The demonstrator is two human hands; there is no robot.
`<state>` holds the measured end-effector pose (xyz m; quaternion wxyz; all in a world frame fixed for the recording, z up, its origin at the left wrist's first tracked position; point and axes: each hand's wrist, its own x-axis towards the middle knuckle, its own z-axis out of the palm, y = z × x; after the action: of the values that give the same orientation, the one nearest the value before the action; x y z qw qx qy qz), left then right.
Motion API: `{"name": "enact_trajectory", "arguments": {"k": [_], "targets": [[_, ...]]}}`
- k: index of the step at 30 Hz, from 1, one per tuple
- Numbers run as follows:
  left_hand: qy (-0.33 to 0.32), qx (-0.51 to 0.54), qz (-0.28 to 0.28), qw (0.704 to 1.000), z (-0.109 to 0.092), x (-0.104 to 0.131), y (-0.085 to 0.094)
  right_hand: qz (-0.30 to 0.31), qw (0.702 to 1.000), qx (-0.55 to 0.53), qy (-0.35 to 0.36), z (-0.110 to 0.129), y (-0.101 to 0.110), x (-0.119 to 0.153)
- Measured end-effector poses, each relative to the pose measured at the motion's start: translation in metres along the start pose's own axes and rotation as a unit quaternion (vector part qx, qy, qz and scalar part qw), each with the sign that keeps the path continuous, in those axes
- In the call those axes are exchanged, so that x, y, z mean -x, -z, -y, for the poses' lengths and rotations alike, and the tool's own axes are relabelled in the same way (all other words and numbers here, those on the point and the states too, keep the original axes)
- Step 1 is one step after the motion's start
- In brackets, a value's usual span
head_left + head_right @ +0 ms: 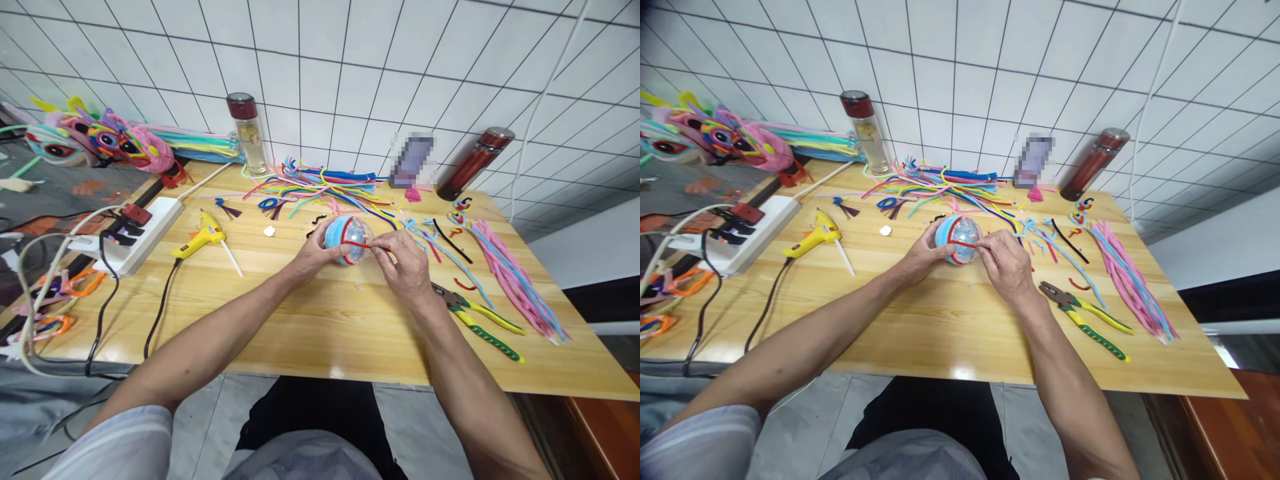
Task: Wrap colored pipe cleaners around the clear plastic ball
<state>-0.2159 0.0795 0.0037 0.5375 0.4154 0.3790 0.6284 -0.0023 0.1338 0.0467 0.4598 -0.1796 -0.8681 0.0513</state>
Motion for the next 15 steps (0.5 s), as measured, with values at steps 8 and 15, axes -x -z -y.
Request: {"name": "enact_trajectory", "arguments": {"k": [8, 15], "targets": [[0.040, 0.024, -0.009, 0.999, -0.0066, 0.0035, -0.0042, 0.005, 1.000, -0.015, -0.009, -0.0019, -0.0025, 0.0017], [0.053, 0.048, 0.013, 0.997, -0.0094, 0.0056, -0.0055, 0.010, 0.999, -0.025, -0.023, -0.0034, -0.0024, 0.0029]]}}
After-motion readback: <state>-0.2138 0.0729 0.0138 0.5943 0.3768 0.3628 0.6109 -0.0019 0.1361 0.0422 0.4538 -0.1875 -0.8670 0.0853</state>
